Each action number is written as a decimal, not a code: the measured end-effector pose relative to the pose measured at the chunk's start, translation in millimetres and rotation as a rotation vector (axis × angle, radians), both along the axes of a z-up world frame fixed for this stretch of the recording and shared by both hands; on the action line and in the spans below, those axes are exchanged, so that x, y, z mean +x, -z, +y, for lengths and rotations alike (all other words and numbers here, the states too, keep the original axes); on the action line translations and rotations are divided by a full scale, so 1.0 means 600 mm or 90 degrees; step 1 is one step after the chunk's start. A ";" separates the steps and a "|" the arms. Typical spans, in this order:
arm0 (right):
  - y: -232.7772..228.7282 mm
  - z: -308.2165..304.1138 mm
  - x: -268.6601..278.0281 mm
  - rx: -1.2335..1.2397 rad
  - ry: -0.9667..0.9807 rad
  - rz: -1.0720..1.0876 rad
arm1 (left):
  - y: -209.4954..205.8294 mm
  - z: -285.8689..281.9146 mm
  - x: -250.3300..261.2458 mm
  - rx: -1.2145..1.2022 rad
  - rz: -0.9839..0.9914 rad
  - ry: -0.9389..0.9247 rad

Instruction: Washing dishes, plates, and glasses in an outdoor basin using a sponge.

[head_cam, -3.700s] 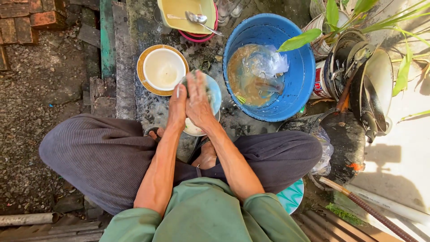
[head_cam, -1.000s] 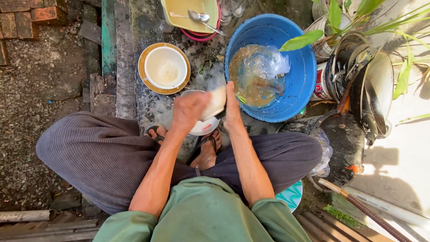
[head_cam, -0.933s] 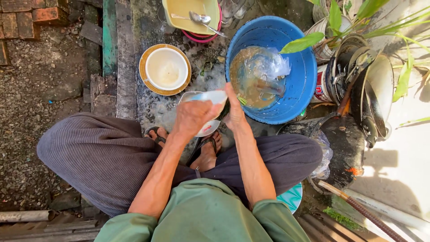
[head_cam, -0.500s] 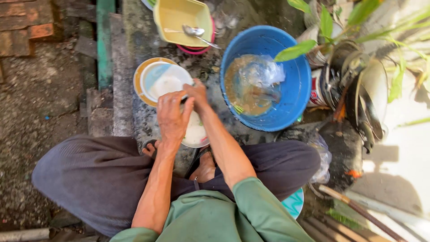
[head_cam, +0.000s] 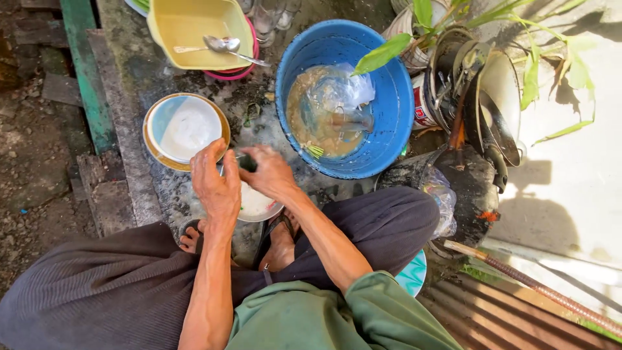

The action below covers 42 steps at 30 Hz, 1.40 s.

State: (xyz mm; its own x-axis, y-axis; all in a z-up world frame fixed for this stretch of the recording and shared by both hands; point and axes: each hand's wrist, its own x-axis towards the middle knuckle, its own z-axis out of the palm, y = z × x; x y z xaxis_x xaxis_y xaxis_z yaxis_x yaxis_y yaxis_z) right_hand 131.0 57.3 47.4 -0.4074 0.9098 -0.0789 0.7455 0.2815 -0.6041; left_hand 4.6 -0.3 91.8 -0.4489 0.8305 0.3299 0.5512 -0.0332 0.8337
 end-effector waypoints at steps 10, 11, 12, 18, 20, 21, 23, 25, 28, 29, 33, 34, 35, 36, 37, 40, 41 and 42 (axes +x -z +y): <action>0.213 0.178 0.348 -0.207 0.559 -0.179 | 0.010 0.007 0.027 -0.024 0.016 0.041; 0.235 0.180 0.351 -0.252 0.540 -0.233 | 0.013 0.010 0.028 -0.028 0.013 0.043; 0.258 0.180 0.352 -0.299 0.518 -0.287 | 0.015 0.009 0.028 -0.035 0.010 0.043; 0.257 0.181 0.339 -0.198 0.391 -0.483 | 0.019 0.019 0.030 -0.047 0.020 0.039; 0.251 0.197 0.348 -0.102 0.423 -0.424 | 0.024 0.019 0.034 -0.047 0.030 0.052; 0.249 0.204 0.350 -0.006 0.447 -0.365 | 0.026 0.015 0.034 -0.049 0.041 0.060; 0.263 0.205 0.377 -0.089 0.460 -0.064 | 0.028 0.008 0.033 -0.062 0.035 0.074; 0.213 0.201 0.381 -0.153 0.457 0.238 | 0.032 0.007 0.040 -0.062 0.026 0.091; 0.074 0.162 0.319 -0.482 0.606 0.396 | 0.036 0.001 0.052 -0.189 -0.028 0.165; 0.038 0.142 0.296 -0.470 0.560 0.422 | 0.031 0.001 0.060 -0.219 -0.001 0.211; -0.053 0.051 0.212 -0.420 0.434 0.427 | -0.003 -0.010 0.087 -0.263 -0.029 0.335; -0.061 0.028 0.197 -0.410 0.443 0.427 | 0.001 -0.011 0.091 -0.256 -0.031 0.346; -0.068 0.005 0.182 -0.419 0.411 0.475 | 0.004 -0.011 0.096 -0.220 -0.044 0.356; -0.074 -0.018 0.162 -0.430 0.376 0.522 | 0.008 -0.013 0.098 -0.187 -0.055 0.363; -0.082 -0.039 0.151 -0.423 0.382 0.523 | 0.002 -0.018 0.102 -0.183 -0.056 0.371; -0.093 -0.084 0.104 -0.457 0.263 0.559 | 0.013 -0.032 0.093 -0.178 -0.307 0.352; -0.089 -0.091 0.089 -0.428 0.205 0.550 | 0.035 -0.037 0.085 -0.104 -0.272 0.309; -0.084 -0.101 0.071 -0.406 0.142 0.539 | 0.058 -0.047 0.074 -0.032 -0.235 0.259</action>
